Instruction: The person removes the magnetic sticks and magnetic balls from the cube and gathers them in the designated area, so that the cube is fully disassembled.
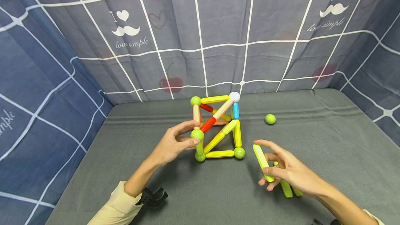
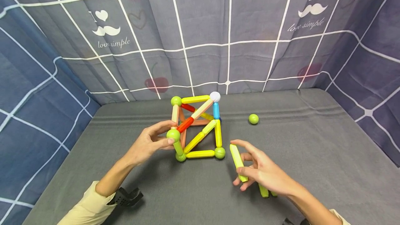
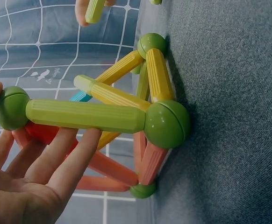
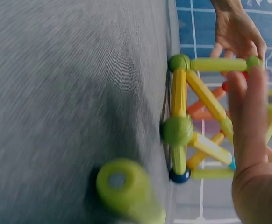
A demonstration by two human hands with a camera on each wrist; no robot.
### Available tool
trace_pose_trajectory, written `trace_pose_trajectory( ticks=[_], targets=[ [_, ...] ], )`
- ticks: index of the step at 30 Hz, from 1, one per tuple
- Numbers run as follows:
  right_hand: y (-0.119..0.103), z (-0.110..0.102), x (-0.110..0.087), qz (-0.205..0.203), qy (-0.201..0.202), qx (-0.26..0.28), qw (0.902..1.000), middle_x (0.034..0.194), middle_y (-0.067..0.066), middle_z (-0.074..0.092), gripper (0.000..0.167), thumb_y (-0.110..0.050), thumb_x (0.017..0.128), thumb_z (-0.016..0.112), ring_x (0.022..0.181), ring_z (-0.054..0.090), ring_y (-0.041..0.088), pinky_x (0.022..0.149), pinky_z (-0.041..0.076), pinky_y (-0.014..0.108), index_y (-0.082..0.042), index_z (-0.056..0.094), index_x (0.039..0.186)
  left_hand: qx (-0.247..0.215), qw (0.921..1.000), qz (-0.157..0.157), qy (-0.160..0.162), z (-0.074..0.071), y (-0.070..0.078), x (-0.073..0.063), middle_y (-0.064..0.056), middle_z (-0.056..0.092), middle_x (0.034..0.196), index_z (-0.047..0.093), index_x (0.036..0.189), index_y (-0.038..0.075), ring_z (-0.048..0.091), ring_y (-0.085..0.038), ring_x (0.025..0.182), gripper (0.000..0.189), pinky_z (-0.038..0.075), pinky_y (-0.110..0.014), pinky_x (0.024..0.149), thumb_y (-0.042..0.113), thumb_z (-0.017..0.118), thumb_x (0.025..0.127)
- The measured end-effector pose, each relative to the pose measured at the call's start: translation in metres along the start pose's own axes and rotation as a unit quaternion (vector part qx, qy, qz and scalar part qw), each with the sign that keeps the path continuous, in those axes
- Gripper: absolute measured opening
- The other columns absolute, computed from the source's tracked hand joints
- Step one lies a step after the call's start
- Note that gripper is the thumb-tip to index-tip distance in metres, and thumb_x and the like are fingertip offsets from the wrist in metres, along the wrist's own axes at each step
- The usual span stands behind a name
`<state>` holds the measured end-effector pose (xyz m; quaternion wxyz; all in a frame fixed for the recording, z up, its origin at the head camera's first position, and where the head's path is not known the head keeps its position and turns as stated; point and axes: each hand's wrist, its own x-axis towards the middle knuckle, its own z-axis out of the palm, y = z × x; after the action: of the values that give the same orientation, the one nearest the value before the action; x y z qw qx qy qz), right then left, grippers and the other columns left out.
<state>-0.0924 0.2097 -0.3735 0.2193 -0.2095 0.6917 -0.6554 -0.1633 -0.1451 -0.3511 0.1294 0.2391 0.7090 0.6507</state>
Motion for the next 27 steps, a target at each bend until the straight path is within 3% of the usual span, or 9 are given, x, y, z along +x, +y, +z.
trace_pose_trajectory(
  ticks=[3, 7, 16, 27],
  targets=[
    [0.003, -0.010, -0.007, -0.011, 0.015, -0.042, 0.9989, 0.095, 0.033, 0.053, 0.064, 0.002, 0.098, 0.056, 0.069, 0.067, 0.039, 0.057, 0.058, 0.046, -0.017, 0.027, 0.152, 0.000, 1.0000, 0.000, -0.001, 0.000, 0.000, 0.000, -0.019, 0.050, 0.141, 0.054, 0.135, 0.003, 0.068, -0.033, 0.099, 0.045, 0.052, -0.061, 0.084, 0.003, 0.068, 0.092],
    [0.007, -0.023, -0.019, -0.019, 0.048, -0.105, 0.9931, 0.088, 0.021, 0.058, 0.062, 0.001, 0.096, 0.060, 0.052, 0.056, 0.025, 0.047, 0.051, 0.037, -0.015, 0.031, 0.149, 0.000, 1.0000, 0.000, -0.004, 0.000, 0.000, 0.001, -0.020, 0.050, 0.141, 0.054, 0.135, 0.002, 0.068, -0.032, 0.099, 0.046, 0.052, -0.061, 0.085, 0.003, 0.068, 0.092],
    [0.023, -0.047, -0.044, 0.030, 0.107, -0.175, 0.9783, 0.105, 0.023, 0.052, 0.061, -0.006, 0.092, 0.068, 0.052, 0.055, 0.019, 0.047, 0.048, 0.033, -0.010, 0.038, 0.144, 0.001, 1.0000, 0.006, -0.005, -0.001, -0.001, 0.001, -0.019, 0.050, 0.141, 0.053, 0.135, 0.002, 0.068, -0.035, 0.099, 0.045, 0.052, -0.061, 0.085, 0.003, 0.068, 0.092],
    [0.042, -0.061, -0.056, 0.000, 0.077, -0.204, 0.9760, 0.091, 0.010, 0.054, 0.048, 0.000, 0.096, 0.060, 0.050, 0.054, 0.014, 0.043, 0.050, 0.033, 0.005, 0.040, 0.139, -0.001, 1.0000, 0.003, -0.006, -0.001, 0.000, 0.001, -0.018, 0.050, 0.141, 0.053, 0.136, 0.002, 0.065, -0.040, 0.103, 0.046, 0.053, -0.059, 0.084, 0.004, 0.069, 0.092]
  ],
)
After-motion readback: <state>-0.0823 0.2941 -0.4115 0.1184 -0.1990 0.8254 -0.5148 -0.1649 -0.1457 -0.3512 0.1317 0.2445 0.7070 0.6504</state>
